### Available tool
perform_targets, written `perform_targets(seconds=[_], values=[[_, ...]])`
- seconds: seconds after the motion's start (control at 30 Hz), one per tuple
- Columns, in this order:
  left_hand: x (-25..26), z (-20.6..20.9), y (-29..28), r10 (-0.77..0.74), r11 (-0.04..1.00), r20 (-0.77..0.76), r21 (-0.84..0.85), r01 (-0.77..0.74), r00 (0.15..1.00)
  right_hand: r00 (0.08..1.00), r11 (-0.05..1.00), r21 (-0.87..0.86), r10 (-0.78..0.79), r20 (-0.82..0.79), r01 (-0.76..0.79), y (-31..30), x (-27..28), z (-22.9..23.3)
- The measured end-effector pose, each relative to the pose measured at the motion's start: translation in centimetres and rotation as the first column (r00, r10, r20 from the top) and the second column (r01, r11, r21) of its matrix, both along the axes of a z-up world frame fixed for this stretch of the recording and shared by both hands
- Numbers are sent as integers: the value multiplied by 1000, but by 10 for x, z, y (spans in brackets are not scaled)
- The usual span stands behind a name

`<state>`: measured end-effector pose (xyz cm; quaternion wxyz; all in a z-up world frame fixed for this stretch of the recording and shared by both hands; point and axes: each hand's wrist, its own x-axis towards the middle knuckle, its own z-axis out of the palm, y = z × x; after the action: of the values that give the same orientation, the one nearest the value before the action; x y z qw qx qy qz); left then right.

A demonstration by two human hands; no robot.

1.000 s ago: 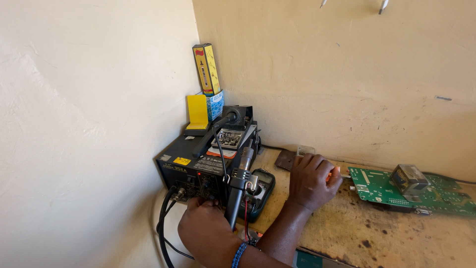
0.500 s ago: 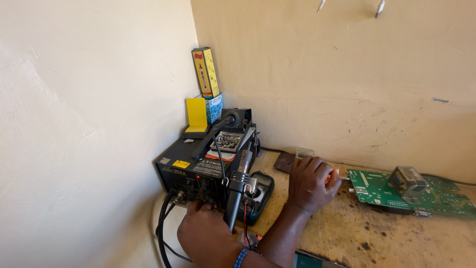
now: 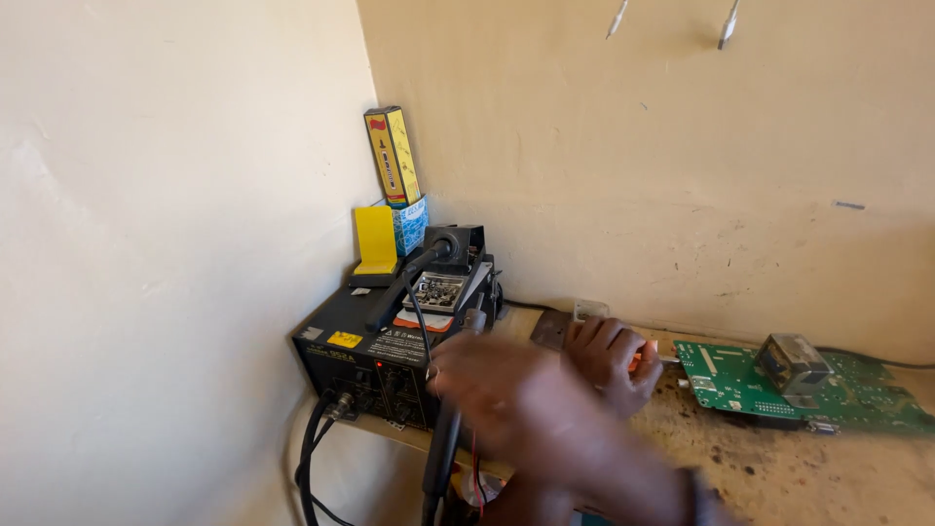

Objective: The person uses pliers to remove a component from a green circuit board, then uses a soldering iron to work on the board's surface. They also use a small brush to clean a component and place it back onto the board.

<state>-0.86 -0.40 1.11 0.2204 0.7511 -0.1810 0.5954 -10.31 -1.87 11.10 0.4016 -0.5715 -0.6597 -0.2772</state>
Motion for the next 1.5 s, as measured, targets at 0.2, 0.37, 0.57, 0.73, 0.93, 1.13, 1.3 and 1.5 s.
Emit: perform_targets(seconds=[0.2, 0.37, 0.57, 0.73, 0.93, 1.13, 1.3, 1.5], values=[[9, -3, 5, -6, 1000, -15, -3, 6, 1000, 806, 838, -95, -543, -235, 537, -136, 92, 20], [3, 8, 5, -34, 999, -18, -1, 34, 999, 388, 627, -260, -702, -597, 734, -212, 144, -17], [8, 8, 4, -97, 995, -22, 10, 97, 995, 619, 658, -65, -733, -284, 750, -240, 203, -72], [16, 2, -2, 4, 998, -47, 60, -1, 999, 737, 741, 130, -670, 86, 659, -238, 206, -50], [28, -11, -1, 97, 994, -155, 60, -88, 983, 719, 720, 197, -689, 88, 666, -236, 217, -55], [32, -10, -3, 131, 990, -189, 80, -118, 973, 720, 713, 157, -694, 17, 684, -243, 215, -54], [29, -11, -9, 122, 991, -115, 66, -115, 986, 698, 677, 172, -701, -146, 716, -258, 214, -57], [23, 69, -105, -275, 947, -14, 168, 273, 961, 649, 620, 192, -737, -191, 761, -263, 222, -61]])
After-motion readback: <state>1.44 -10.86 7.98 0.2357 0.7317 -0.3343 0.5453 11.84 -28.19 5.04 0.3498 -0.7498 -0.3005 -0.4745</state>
